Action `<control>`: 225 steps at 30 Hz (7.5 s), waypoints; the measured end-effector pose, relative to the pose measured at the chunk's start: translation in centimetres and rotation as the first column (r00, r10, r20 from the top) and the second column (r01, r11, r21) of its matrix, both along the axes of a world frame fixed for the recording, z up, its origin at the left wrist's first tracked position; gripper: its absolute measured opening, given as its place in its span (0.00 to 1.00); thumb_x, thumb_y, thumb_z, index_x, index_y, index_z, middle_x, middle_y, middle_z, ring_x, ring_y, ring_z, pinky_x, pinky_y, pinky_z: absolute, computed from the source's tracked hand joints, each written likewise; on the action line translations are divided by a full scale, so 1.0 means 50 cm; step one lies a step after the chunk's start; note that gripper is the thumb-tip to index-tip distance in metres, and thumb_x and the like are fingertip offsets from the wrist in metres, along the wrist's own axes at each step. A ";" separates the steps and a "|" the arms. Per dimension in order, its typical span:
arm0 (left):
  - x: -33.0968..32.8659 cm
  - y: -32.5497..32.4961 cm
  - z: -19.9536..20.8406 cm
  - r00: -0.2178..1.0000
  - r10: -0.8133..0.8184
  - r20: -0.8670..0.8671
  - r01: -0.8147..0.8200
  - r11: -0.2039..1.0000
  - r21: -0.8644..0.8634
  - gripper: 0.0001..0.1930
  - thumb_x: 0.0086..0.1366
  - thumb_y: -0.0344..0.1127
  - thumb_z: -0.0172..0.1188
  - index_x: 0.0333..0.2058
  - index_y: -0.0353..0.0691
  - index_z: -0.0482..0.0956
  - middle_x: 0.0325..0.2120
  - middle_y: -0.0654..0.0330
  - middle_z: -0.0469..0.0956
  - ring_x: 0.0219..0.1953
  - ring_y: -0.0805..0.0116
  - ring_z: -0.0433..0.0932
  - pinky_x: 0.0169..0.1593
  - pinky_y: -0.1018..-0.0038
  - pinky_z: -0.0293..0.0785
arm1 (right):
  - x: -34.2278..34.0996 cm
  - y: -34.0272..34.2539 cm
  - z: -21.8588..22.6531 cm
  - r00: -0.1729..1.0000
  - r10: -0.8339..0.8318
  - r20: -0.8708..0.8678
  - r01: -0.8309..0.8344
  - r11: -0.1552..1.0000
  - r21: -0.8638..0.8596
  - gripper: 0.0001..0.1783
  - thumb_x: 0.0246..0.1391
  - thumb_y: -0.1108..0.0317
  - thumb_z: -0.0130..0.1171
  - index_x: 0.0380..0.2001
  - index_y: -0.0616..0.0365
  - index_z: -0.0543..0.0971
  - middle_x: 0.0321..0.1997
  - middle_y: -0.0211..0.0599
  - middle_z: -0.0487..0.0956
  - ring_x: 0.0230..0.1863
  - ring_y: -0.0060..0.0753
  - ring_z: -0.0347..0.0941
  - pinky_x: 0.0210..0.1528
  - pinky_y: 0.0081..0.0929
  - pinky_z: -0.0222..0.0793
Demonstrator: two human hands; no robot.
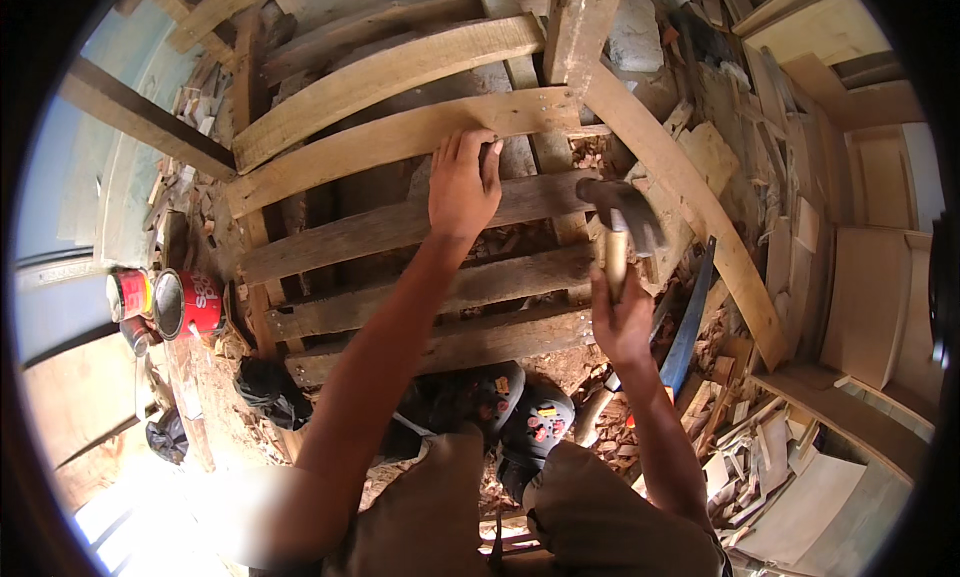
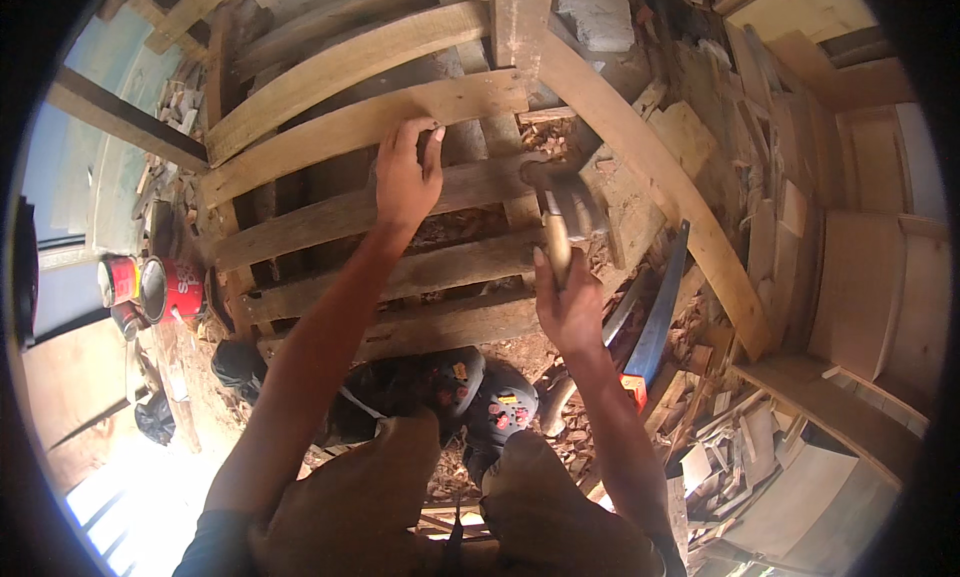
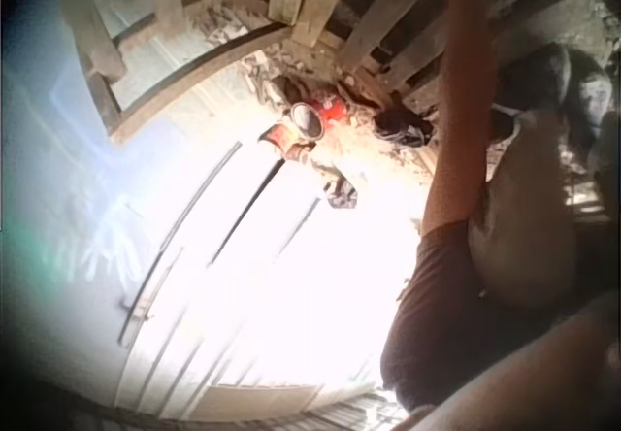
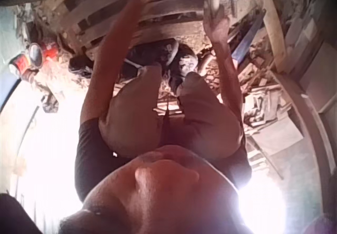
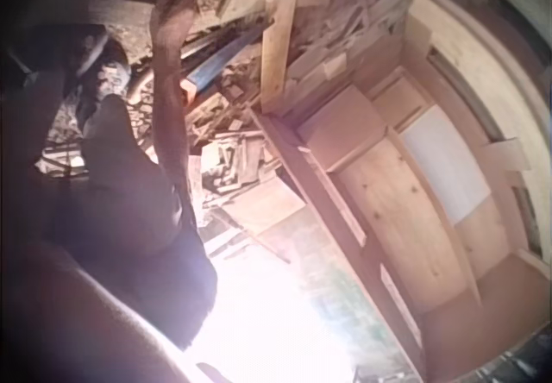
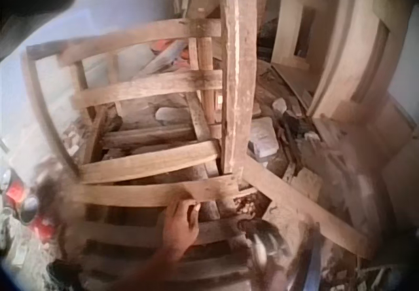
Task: The person is assembling a wooden structure using a hammer and nails. They position wooden slats and secure them with nails, working on the floor amidst scattered wood pieces.
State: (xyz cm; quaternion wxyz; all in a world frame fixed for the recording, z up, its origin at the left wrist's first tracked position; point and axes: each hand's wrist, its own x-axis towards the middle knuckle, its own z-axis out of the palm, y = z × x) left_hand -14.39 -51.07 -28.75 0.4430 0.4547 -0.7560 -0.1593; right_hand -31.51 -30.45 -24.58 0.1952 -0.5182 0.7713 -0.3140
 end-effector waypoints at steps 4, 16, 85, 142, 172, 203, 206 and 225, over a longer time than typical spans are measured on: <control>0.008 0.001 -0.007 1.000 -0.025 0.017 0.025 1.000 -0.014 0.08 0.67 0.29 0.60 0.43 0.40 0.74 0.38 0.52 0.78 0.43 0.46 0.75 0.49 0.55 0.70 | 0.021 -0.025 0.007 1.000 0.026 0.017 -0.025 0.999 -0.042 0.17 0.64 0.64 0.62 0.43 0.69 0.71 0.22 0.61 0.78 0.25 0.65 0.79 0.24 0.51 0.72; -0.007 0.003 -0.006 0.997 0.004 0.082 -0.001 0.999 -0.033 0.06 0.69 0.32 0.58 0.42 0.41 0.73 0.38 0.53 0.77 0.44 0.48 0.75 0.49 0.57 0.70 | 0.021 -0.012 -0.020 0.995 -0.035 0.095 0.043 0.995 -0.086 0.18 0.67 0.60 0.58 0.36 0.69 0.73 0.17 0.57 0.76 0.20 0.50 0.79 0.20 0.44 0.68; -0.092 0.064 -0.021 0.924 -0.382 0.020 0.382 0.922 -0.060 0.07 0.61 0.29 0.66 0.39 0.40 0.82 0.38 0.56 0.83 0.40 0.52 0.80 0.47 0.61 0.77 | 0.001 -0.012 0.063 0.999 0.040 0.014 -0.039 0.998 -0.053 0.17 0.72 0.60 0.52 0.35 0.66 0.72 0.15 0.40 0.73 0.16 0.27 0.74 0.17 0.34 0.61; -0.026 0.041 0.026 0.795 -0.028 0.606 -0.179 0.944 0.278 0.29 0.73 0.53 0.46 0.22 0.40 0.85 0.25 0.45 0.84 0.32 0.46 0.85 0.45 0.55 0.80 | 0.024 0.020 0.043 0.917 0.064 0.394 0.103 0.916 -0.387 0.22 0.74 0.51 0.47 0.34 0.62 0.68 0.19 0.22 0.68 0.19 0.12 0.62 0.17 0.19 0.54; -0.012 0.041 0.024 0.810 -0.043 0.585 -0.169 0.938 0.304 0.29 0.73 0.52 0.46 0.21 0.40 0.85 0.23 0.46 0.83 0.31 0.46 0.84 0.45 0.54 0.79 | -0.003 0.025 0.032 0.964 -0.001 0.267 0.067 0.969 -0.236 0.24 0.74 0.52 0.45 0.29 0.62 0.71 0.16 0.37 0.70 0.15 0.23 0.67 0.14 0.26 0.58; -0.025 0.029 0.036 0.778 -0.060 0.626 -0.178 0.933 0.311 0.29 0.72 0.53 0.46 0.23 0.41 0.86 0.25 0.46 0.84 0.33 0.49 0.85 0.49 0.56 0.78 | -0.030 -0.037 0.004 0.994 0.069 -0.085 -0.073 0.996 -0.042 0.17 0.69 0.62 0.54 0.45 0.70 0.74 0.16 0.49 0.75 0.18 0.50 0.79 0.21 0.40 0.70; -0.018 0.052 0.026 0.777 -0.065 0.626 -0.195 0.921 0.338 0.30 0.73 0.54 0.44 0.23 0.40 0.87 0.27 0.45 0.84 0.34 0.48 0.85 0.50 0.56 0.78 | 0.024 -0.011 0.106 0.993 0.065 0.101 -0.038 0.968 -0.247 0.20 0.73 0.57 0.48 0.36 0.66 0.73 0.18 0.32 0.74 0.19 0.22 0.71 0.19 0.26 0.64; -0.023 0.042 0.029 0.776 -0.064 0.627 -0.181 0.930 0.319 0.30 0.73 0.53 0.44 0.24 0.37 0.86 0.25 0.41 0.83 0.32 0.45 0.85 0.47 0.54 0.79 | 0.012 -0.006 0.052 0.973 0.231 0.012 -0.229 0.970 -0.082 0.16 0.67 0.62 0.58 0.43 0.68 0.74 0.20 0.51 0.79 0.16 0.49 0.76 0.18 0.41 0.67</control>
